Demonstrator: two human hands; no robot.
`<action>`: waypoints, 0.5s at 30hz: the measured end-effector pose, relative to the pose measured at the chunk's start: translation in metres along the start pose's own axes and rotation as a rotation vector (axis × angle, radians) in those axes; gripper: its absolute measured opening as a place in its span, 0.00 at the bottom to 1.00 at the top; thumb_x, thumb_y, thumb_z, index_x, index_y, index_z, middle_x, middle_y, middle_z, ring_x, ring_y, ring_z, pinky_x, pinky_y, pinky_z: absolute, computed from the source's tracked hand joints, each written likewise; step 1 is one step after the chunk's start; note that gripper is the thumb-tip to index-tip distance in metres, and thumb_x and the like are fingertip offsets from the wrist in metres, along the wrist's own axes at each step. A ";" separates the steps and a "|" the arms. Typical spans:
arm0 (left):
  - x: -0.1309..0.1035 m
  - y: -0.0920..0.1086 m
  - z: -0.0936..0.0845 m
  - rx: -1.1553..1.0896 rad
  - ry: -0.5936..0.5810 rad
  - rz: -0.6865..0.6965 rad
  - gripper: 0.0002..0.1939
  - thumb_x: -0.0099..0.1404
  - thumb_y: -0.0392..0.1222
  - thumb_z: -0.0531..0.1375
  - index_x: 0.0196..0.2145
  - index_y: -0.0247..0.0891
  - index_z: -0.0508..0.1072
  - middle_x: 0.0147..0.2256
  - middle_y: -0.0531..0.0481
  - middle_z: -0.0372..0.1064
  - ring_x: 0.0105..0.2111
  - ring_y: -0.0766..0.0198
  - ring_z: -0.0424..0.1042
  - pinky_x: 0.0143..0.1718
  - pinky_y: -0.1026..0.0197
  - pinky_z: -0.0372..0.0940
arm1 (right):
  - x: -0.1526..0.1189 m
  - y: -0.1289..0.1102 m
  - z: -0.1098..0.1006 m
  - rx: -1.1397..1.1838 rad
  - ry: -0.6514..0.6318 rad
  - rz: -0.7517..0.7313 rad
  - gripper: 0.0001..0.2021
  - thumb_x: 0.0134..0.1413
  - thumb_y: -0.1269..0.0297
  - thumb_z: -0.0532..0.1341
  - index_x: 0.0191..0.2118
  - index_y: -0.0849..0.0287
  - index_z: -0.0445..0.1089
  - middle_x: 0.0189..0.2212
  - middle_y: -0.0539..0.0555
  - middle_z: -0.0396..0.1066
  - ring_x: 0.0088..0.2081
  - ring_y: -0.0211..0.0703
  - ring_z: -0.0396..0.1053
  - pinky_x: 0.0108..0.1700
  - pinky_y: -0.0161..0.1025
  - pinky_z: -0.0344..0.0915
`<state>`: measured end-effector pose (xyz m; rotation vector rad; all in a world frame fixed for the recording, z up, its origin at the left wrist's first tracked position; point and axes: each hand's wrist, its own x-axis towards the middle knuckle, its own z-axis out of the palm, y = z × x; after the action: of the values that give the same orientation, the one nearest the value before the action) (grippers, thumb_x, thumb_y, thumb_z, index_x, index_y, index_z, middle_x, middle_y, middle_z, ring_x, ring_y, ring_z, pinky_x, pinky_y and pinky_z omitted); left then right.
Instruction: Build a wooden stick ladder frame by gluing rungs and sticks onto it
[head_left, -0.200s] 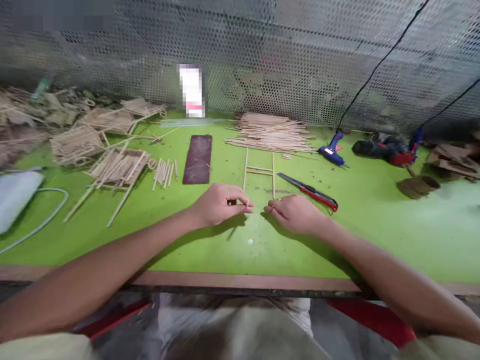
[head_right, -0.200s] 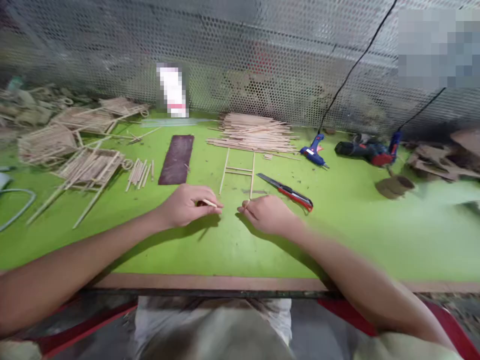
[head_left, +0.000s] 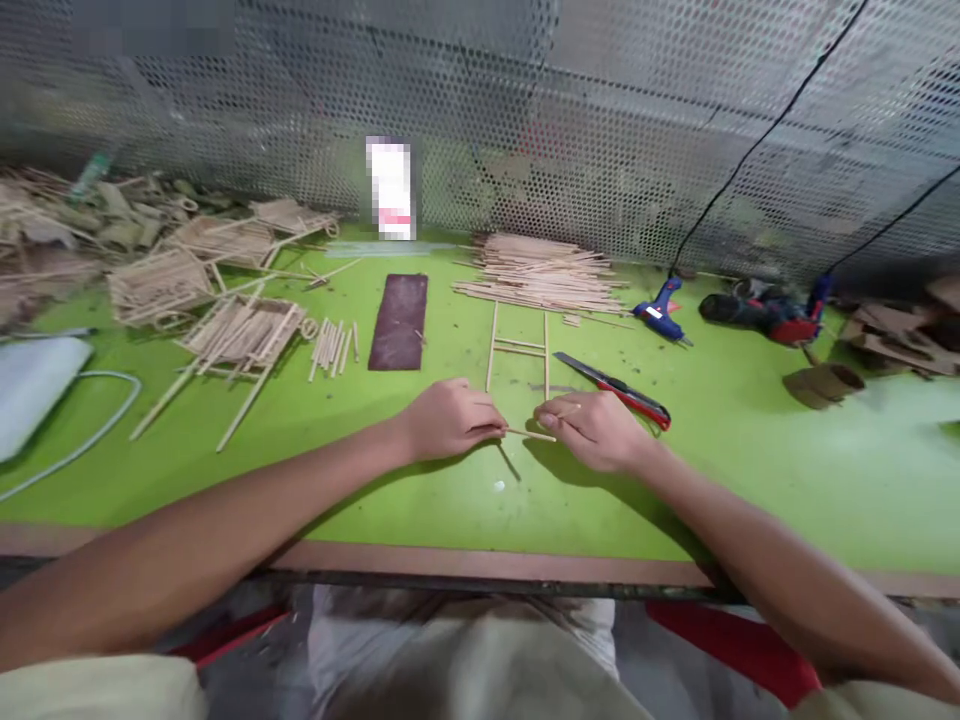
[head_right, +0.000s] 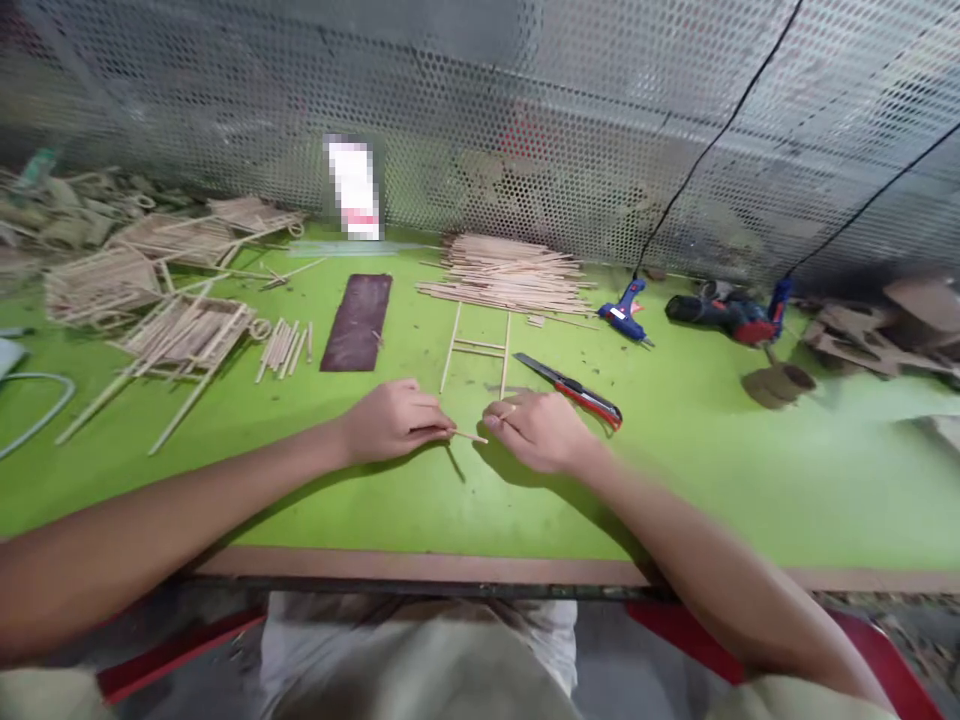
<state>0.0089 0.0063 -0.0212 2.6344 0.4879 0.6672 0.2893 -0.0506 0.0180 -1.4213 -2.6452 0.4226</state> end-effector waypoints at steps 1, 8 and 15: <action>0.001 -0.002 0.001 0.012 -0.001 0.004 0.18 0.82 0.49 0.60 0.41 0.39 0.87 0.33 0.46 0.85 0.29 0.61 0.79 0.34 0.59 0.66 | -0.001 0.003 -0.001 0.073 0.072 -0.020 0.27 0.82 0.55 0.45 0.46 0.57 0.81 0.44 0.59 0.85 0.42 0.51 0.81 0.41 0.44 0.65; -0.002 -0.020 -0.014 0.075 0.031 -0.083 0.20 0.84 0.48 0.55 0.48 0.37 0.86 0.37 0.43 0.87 0.26 0.61 0.79 0.25 0.61 0.66 | -0.020 -0.029 -0.027 0.333 0.459 -0.099 0.26 0.84 0.53 0.49 0.32 0.55 0.73 0.22 0.48 0.73 0.24 0.39 0.72 0.30 0.38 0.63; 0.003 -0.037 -0.023 0.178 0.063 -0.182 0.17 0.82 0.47 0.58 0.48 0.38 0.86 0.39 0.46 0.85 0.29 0.59 0.79 0.28 0.58 0.71 | 0.025 -0.134 -0.063 0.243 0.140 -0.541 0.25 0.82 0.60 0.51 0.25 0.55 0.60 0.20 0.45 0.57 0.23 0.36 0.49 0.29 0.42 0.49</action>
<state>-0.0089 0.0454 -0.0177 2.6952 0.8294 0.6783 0.1825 -0.0880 0.1164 -0.6067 -2.6062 0.5304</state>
